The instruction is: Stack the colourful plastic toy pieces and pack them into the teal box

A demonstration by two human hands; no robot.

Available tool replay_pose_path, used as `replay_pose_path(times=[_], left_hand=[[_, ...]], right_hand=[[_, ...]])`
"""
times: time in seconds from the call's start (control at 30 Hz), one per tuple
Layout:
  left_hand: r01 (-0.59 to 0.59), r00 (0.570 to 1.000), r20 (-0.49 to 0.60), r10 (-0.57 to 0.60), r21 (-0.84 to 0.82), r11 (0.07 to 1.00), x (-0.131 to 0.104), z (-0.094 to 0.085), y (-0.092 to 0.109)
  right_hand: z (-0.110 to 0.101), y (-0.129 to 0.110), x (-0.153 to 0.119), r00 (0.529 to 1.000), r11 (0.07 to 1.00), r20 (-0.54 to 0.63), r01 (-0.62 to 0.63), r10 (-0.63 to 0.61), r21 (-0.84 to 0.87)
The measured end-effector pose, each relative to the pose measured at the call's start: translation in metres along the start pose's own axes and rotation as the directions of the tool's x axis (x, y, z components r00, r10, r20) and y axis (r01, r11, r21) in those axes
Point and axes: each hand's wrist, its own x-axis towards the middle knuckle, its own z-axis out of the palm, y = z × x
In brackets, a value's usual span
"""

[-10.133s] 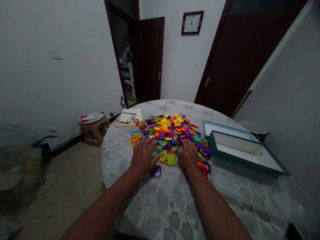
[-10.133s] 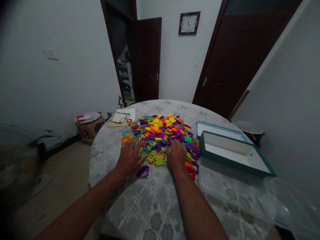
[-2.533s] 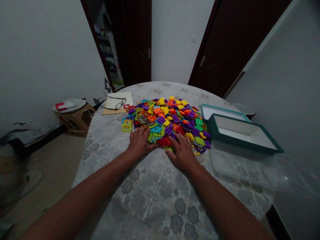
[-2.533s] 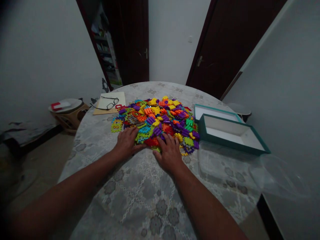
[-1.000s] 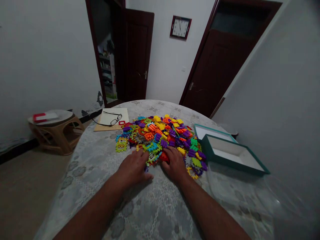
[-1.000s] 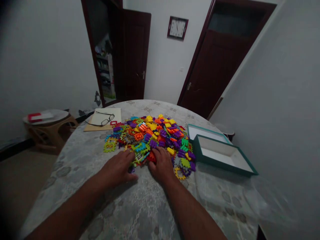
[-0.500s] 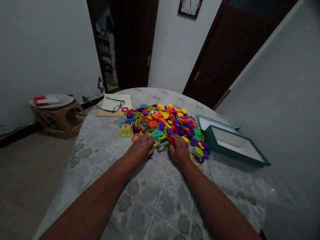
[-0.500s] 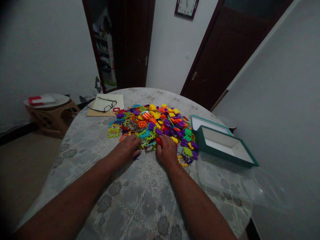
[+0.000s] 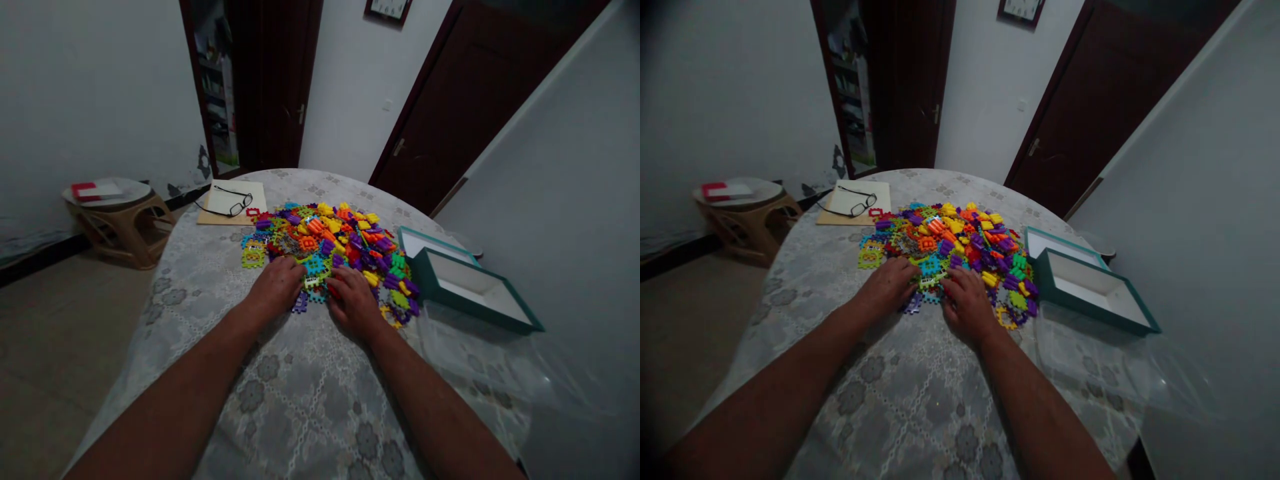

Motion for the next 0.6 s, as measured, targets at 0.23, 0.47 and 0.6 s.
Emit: replay_pose_path(times=[0.23, 0.47, 0.6], left_hand=[[-0.043, 0.998, 0.034, 0.045, -0.038, 0.998, -0.010, -0.014, 0.005], [-0.136, 0.973, 0.167, 0.161, -0.152, 0.979, -0.011, 0.002, 0.025], [-0.134, 0.969, 0.179, 0.170, -0.194, 0.972, -0.011, 0.011, 0.038]], right_hand=[[-0.010, 0.009, 0.002, 0.972, 0.984, -0.154, -0.175, 0.176, 0.017], [-0.044, 0.013, -0.010, 0.953, 0.953, 0.020, -0.301, 0.302, -0.041], [-0.042, -0.003, -0.027, 0.950, 0.951, 0.055, -0.304, 0.308, -0.061]])
